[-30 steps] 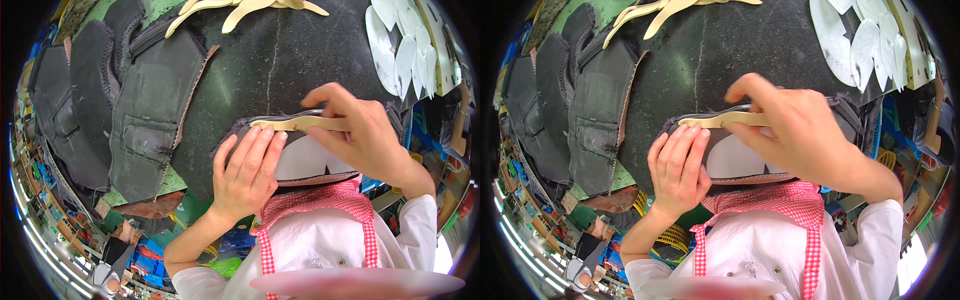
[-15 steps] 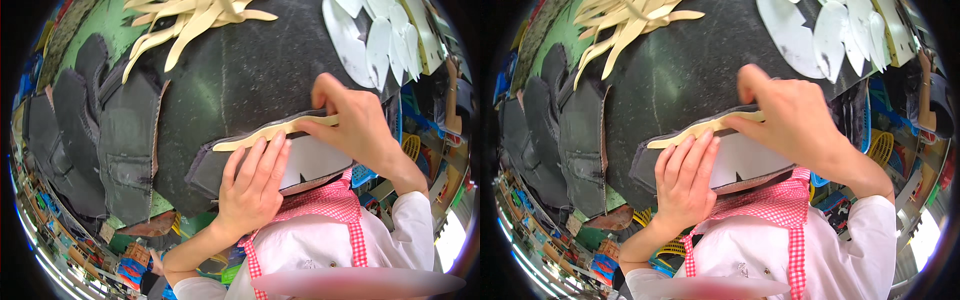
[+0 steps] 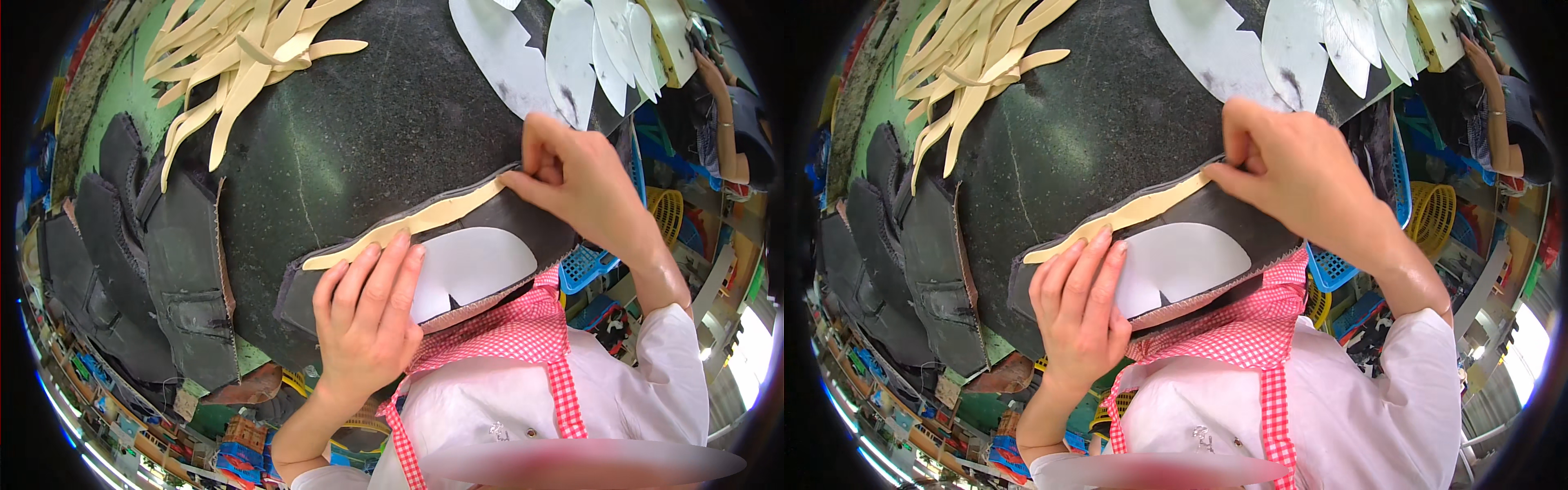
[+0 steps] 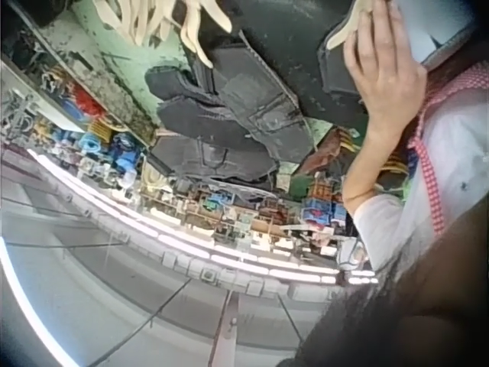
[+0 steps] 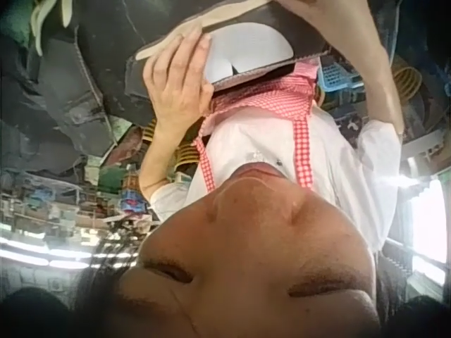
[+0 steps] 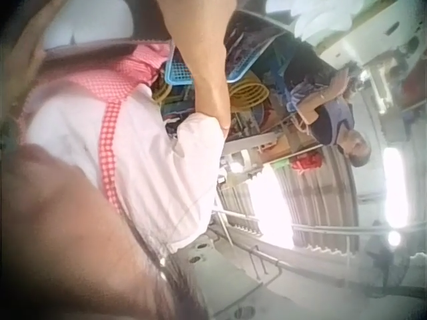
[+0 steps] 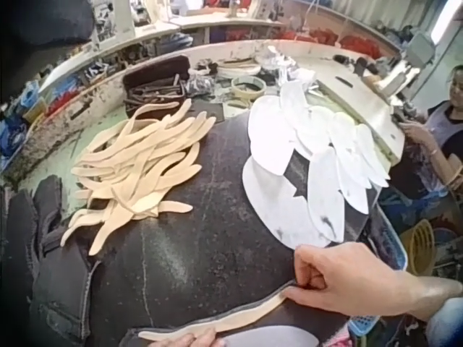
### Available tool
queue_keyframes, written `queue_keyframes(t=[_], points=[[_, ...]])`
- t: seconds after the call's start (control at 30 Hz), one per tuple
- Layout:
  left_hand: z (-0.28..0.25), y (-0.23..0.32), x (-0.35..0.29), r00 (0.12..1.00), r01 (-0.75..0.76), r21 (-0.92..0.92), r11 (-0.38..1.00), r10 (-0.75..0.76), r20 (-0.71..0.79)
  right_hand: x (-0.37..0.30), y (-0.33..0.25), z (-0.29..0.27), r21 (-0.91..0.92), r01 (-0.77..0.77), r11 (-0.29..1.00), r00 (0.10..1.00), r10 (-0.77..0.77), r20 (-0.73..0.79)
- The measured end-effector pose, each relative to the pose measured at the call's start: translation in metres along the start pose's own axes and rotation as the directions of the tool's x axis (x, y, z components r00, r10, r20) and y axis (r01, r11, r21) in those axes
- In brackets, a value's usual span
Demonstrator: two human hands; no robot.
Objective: Assemble shoe upper components using a hammer and adhesive strips.
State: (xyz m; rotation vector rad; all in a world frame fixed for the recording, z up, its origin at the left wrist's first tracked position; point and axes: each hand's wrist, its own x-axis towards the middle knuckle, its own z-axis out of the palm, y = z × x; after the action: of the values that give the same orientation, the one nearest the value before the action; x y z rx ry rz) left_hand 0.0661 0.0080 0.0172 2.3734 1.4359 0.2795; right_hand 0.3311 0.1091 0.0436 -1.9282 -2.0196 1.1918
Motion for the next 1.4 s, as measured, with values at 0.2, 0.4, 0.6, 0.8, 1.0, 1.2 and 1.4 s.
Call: queue_keyframes(t=[0.2,0.4,0.6,0.8,1.0,1.2,1.4], points=[[-0.013,-0.022,0.019,0.955,0.128,-0.193,0.973,-0.173,-0.239,-0.017,-0.009,0.015,0.192,0.452,0.871,0.888,-0.459,-0.008],[0.003,-0.033,0.021,0.941,0.074,-0.217,0.973,-0.141,-0.309,-0.002,-0.004,0.048,0.009,0.621,0.784,0.783,-0.620,-0.049],[-0.002,-0.044,0.014,0.927,0.002,-0.077,0.997,-0.031,-0.373,-0.004,-0.006,0.052,-0.017,0.644,0.765,0.762,-0.643,-0.084],[-0.107,-0.034,-0.067,0.607,0.545,-0.071,0.835,-0.335,0.721,-0.020,-0.006,0.036,0.031,0.643,0.765,0.764,-0.644,0.044],[-0.109,-0.001,-0.073,0.777,0.530,-0.061,0.846,-0.456,0.434,-0.024,0.011,0.041,-0.142,0.863,0.485,0.499,-0.863,0.081],[-0.115,-0.010,-0.037,0.929,0.365,-0.066,0.929,-0.359,0.088,-0.012,-0.006,0.027,-0.097,0.857,0.506,0.507,-0.862,-0.025],[-0.117,-0.026,-0.089,0.540,0.678,0.008,0.735,-0.506,0.672,0.008,-0.018,0.016,0.049,0.810,0.584,0.586,-0.809,-0.055]])
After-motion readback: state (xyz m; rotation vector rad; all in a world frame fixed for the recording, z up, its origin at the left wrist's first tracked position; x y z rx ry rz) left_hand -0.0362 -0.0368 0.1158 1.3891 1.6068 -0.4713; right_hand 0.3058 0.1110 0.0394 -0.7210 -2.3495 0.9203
